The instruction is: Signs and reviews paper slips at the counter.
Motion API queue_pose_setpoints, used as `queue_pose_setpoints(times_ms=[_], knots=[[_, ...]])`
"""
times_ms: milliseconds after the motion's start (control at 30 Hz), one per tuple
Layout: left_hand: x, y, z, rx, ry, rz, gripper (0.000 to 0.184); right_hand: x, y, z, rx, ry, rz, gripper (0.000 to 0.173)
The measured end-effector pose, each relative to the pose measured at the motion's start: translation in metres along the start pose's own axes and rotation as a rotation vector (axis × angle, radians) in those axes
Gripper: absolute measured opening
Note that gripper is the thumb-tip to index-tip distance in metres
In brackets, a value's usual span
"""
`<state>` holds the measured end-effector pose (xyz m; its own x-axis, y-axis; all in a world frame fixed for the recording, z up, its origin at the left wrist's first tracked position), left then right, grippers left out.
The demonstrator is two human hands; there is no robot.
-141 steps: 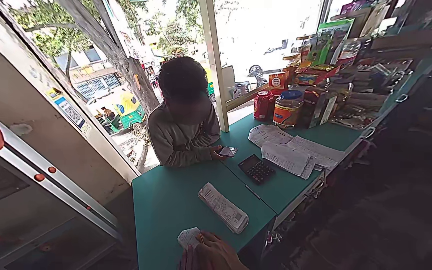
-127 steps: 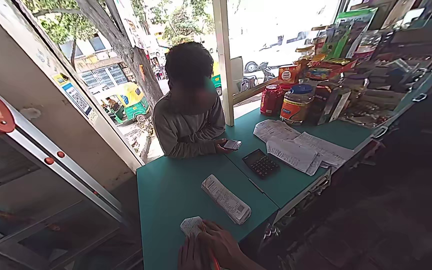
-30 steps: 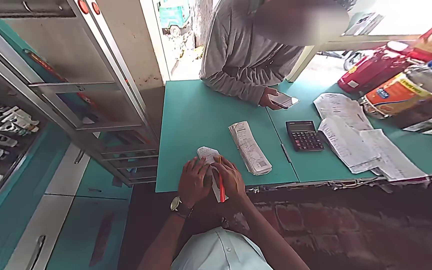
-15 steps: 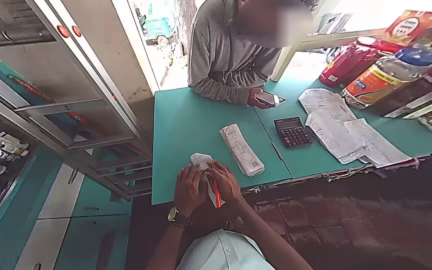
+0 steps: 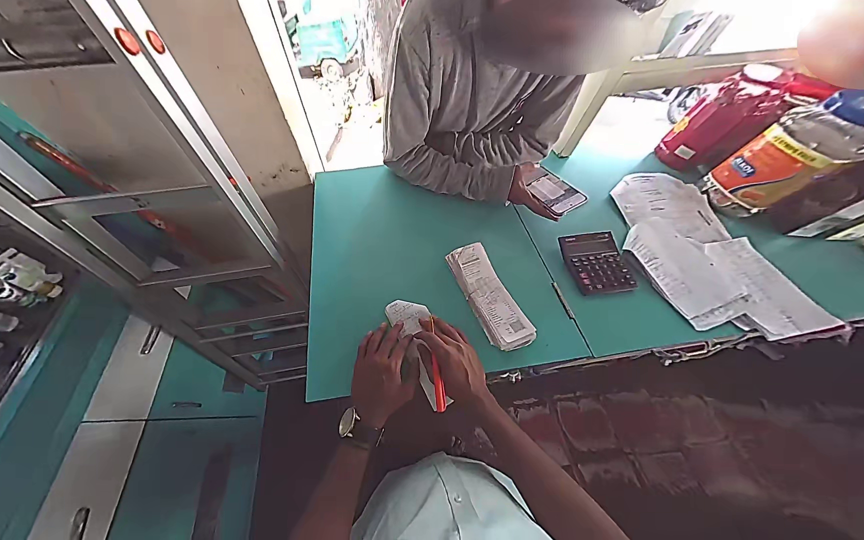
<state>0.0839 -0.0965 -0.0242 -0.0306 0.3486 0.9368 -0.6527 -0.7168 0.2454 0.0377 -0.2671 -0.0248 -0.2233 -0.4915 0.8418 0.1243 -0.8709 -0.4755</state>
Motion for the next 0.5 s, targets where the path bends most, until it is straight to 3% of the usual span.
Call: queue_pose_setpoints(times_ms=[500], knots=[[-0.0015, 0.0005, -0.0004, -0.002, 0.015, 0.023, 0.044, -0.0013, 0.0011, -0.0009, 0.006, 0.015, 0.006, 0.027]])
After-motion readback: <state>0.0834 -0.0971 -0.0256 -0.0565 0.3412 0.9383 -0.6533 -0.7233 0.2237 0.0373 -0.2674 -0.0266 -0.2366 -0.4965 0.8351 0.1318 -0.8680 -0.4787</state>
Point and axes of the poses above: each hand's wrist, its own z-axis towards the middle knuckle, its own x-axis out of the back of the hand, y = z × x, the point moved 1 cm from there along z, towards the middle knuckle, and after that the axes turned 5 degrees about -y, right-handed, at the moved point
